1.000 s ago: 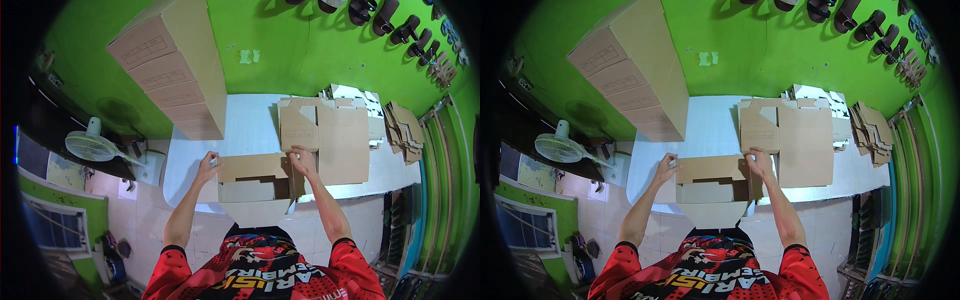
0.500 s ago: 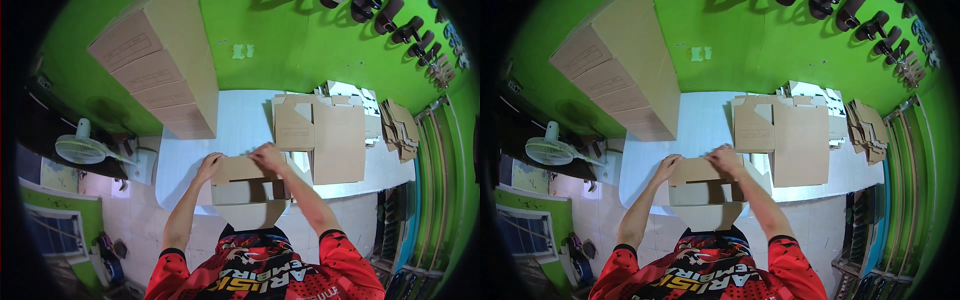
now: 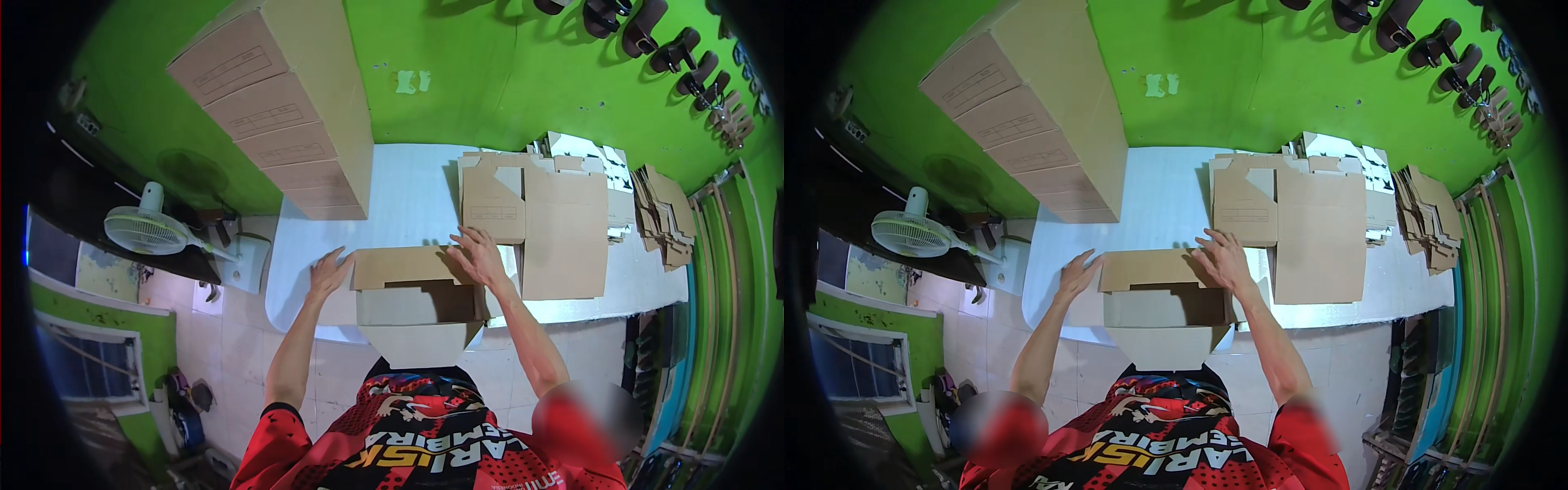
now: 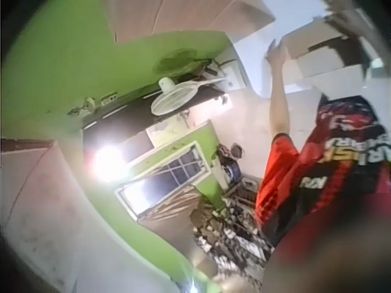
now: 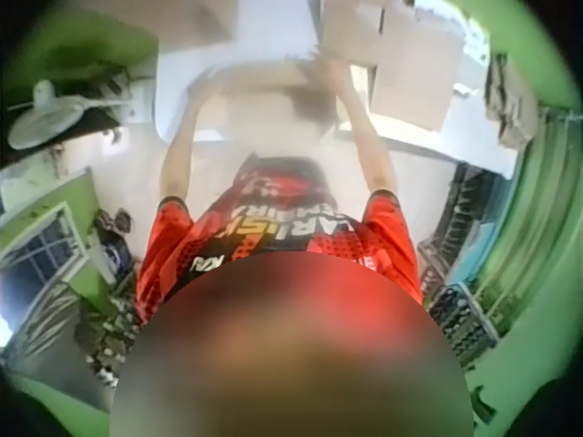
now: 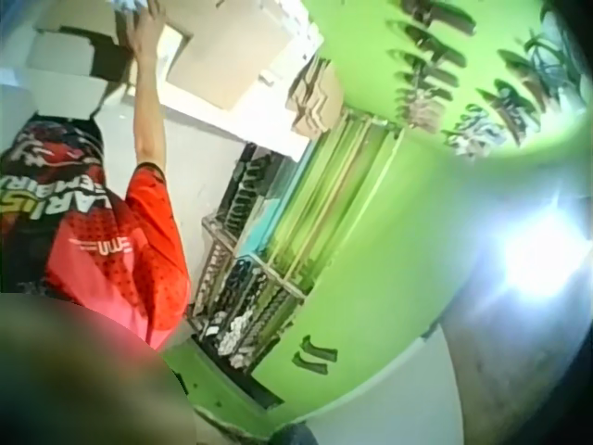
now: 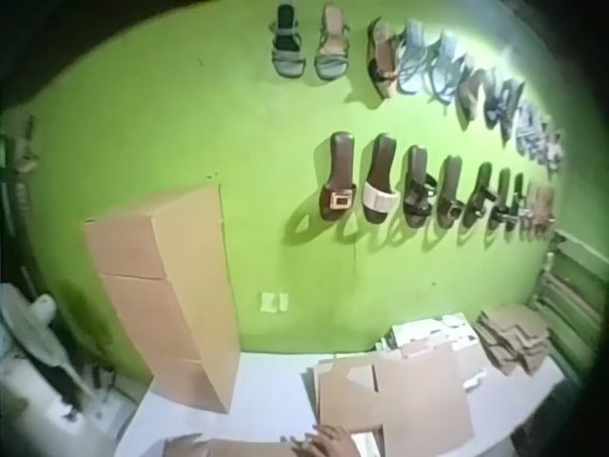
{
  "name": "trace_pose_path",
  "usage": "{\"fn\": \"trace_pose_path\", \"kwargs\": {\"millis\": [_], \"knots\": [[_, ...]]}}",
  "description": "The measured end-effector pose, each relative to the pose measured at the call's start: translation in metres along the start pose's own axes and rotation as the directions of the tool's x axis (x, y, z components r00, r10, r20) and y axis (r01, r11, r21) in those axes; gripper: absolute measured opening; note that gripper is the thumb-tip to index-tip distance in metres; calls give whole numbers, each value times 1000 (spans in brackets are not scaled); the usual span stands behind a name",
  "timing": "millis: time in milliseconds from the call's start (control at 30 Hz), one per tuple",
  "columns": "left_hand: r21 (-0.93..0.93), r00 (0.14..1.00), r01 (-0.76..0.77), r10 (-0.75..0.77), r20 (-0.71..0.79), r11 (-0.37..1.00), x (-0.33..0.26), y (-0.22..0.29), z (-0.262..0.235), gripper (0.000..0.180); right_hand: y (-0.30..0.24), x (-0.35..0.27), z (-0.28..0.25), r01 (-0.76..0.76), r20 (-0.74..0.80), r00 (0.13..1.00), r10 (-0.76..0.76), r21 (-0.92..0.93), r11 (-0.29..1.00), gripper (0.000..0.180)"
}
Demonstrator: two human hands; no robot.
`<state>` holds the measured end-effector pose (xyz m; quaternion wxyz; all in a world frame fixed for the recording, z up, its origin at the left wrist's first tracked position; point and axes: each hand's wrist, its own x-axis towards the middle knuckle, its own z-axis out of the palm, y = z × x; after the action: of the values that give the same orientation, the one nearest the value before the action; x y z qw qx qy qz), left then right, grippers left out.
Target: Folding flat cardboard pieces into shoe boxes and stacking them.
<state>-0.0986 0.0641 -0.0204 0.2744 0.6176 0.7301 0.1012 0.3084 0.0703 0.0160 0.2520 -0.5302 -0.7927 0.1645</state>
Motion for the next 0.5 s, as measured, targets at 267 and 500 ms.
{"fn": "trace_pose_path", "kwargs": {"millis": [267, 500], "knots": [[-347, 942, 333, -294, 163, 877, -49, -83, -35, 86, -48, 1, 13, 86, -17, 996, -89, -123, 989, 41], [-267, 968, -182, 124, -219, 946, -30, -29, -26, 51, -73, -46, 1, -157, -317, 931, 182, 103, 982, 37]]}}
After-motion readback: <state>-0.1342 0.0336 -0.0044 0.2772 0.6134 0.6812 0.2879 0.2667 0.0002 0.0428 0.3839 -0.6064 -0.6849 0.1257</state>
